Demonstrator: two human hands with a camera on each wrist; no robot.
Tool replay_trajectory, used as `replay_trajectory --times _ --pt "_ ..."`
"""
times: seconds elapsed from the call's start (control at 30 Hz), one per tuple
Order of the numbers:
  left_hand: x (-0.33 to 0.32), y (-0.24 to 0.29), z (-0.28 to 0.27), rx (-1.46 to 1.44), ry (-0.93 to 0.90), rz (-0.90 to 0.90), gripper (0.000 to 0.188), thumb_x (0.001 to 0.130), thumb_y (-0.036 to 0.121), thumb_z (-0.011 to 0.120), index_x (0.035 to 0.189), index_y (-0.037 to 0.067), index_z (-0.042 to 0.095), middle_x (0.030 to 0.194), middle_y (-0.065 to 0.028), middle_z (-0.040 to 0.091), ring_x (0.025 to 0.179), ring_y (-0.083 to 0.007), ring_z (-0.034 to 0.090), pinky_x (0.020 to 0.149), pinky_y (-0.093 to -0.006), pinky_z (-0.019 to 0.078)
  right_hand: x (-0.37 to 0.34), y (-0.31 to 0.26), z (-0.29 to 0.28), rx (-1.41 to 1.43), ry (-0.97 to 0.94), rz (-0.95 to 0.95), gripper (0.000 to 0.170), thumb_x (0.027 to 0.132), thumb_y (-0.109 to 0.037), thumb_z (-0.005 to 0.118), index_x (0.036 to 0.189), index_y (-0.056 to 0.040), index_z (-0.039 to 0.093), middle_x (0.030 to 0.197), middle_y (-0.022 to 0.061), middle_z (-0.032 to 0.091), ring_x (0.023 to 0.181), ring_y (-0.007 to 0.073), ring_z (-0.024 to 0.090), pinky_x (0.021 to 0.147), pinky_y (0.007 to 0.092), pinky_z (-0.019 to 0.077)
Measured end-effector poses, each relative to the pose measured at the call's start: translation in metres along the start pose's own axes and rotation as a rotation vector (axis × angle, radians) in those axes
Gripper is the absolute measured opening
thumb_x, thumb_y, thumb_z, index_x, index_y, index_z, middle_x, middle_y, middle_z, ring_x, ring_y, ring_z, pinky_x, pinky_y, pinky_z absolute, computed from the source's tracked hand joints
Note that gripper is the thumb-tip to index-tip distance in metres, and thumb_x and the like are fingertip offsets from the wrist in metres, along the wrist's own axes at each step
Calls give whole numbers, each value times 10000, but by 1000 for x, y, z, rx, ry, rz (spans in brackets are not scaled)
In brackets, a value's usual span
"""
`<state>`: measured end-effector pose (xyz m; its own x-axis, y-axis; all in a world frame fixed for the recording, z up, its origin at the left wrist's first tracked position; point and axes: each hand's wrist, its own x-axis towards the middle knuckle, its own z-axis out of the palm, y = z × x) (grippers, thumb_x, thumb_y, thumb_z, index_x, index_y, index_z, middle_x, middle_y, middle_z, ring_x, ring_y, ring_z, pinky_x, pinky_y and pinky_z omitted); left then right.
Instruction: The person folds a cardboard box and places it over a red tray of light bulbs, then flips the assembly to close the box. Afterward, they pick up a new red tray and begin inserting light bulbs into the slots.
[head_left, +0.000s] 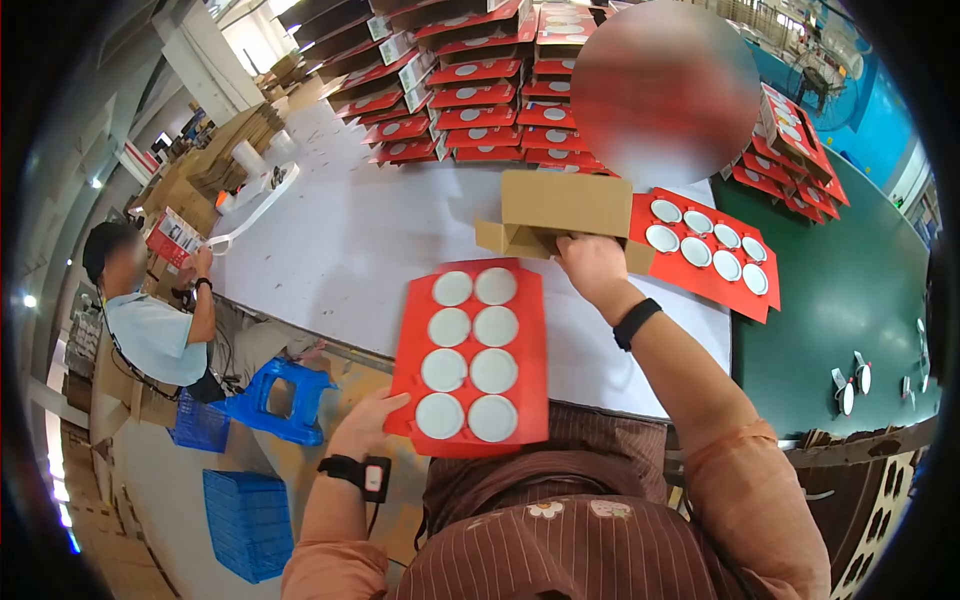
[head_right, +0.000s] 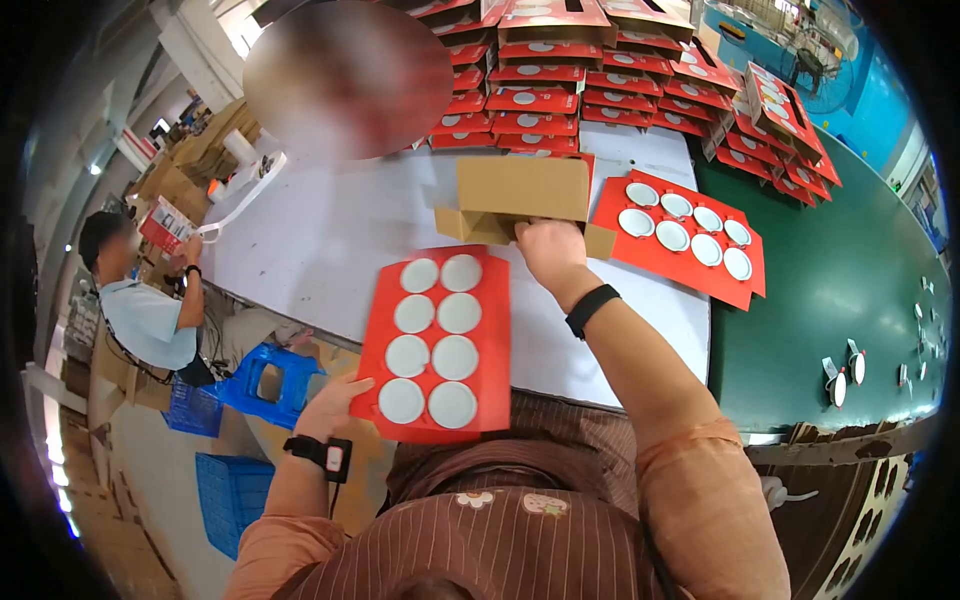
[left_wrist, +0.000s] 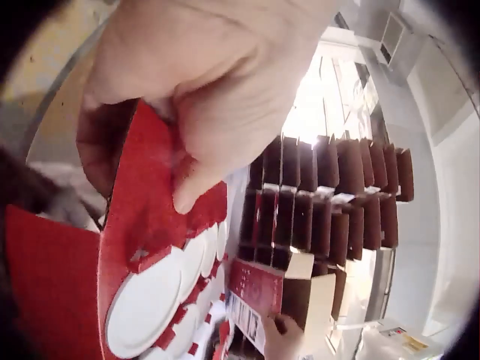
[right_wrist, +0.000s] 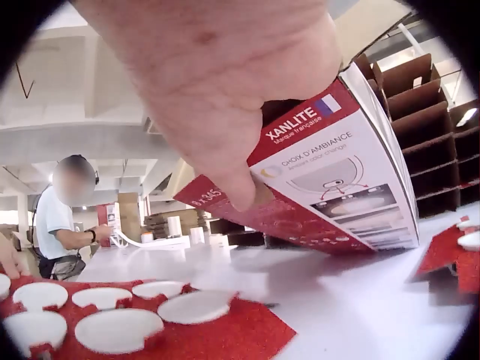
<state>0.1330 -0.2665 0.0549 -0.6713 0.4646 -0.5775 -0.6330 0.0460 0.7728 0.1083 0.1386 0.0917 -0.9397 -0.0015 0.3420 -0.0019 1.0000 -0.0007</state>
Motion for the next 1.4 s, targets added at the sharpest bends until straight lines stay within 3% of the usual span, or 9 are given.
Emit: replay_trajectory --times 0.13,0.23,0.4,0.53,0.63,0.8,1.13,1.23,1.4 --pt "1 -5 -49 23 74 -20 351 913 134 555 1198 -65 513 1155 -134 607 1001 -212 614 876 -341 504 -19 -5 54 -25 -319 138 429 804 -240 656 1151 -14 547 1219 191 510 1128 363 497 943 424 422" --pt "-1 -3 -56 48 59 -69 346 914 104 535 1229 -35 502 1197 -116 591 1046 -210 593 900 -350 494 -35 -12 57 147 -415 180 349 830 -204 591 1118 -8 576 1195 178 556 1116 339 523 934 418 436" --pt "28 4 -36 204 151 176 418 917 151 548 1270 -55 459 1189 -129 588 1048 -189 582 891 -327 482 -81 -51 52 591 -12 137 371 809 -157 611 1124 29 550 1183 223 548 1115 365 514 953 411 424" --pt "88 3 -53 702 390 298 566 916 245 570 1348 -57 364 1242 -165 542 1102 -182 540 900 -307 458 -60 -102 55 989 -345 437 463 859 -321 574 1165 24 534 1147 263 547 1069 379 534 932 431 434" --pt "95 2 -36 729 513 209 693 888 427 563 1370 -24 352 1300 -163 505 1194 -270 487 993 -373 401 -45 -128 66 734 -287 421 558 848 -437 561 1157 26 529 1078 274 577 974 363 589 855 422 472" --pt "47 24 7 172 251 168 594 916 227 574 1394 -11 312 1301 -124 498 1151 -192 507 950 -319 431 -23 -152 61 1076 -529 556 641 794 -483 611 1106 70 530 994 242 621 894 334 629 776 398 505" --pt "9 49 56 35 211 626 473 928 174 558 1329 -15 394 1272 -94 510 1127 -170 513 930 -317 445 -1 -135 -18 1241 -170 449 522 744 -250 732 1095 80 532 959 199 641 854 262 643 728 359 516" --pt "11 62 69 33 88 617 453 946 214 519 1296 -50 406 1241 -108 518 1075 -170 518 897 -319 441 -12 -107 -41 1181 -69 305 524 751 -229 741 1107 79 510 940 163 642 781 211 631 679 332 515" --pt "50 89 119 65 184 559 575 940 409 473 1237 -83 462 1184 -150 559 1067 -206 533 870 -351 441 -53 -80 -61 1197 -15 447 487 780 -196 729 1122 71 510 944 139 629 771 172 611 642 301 511"
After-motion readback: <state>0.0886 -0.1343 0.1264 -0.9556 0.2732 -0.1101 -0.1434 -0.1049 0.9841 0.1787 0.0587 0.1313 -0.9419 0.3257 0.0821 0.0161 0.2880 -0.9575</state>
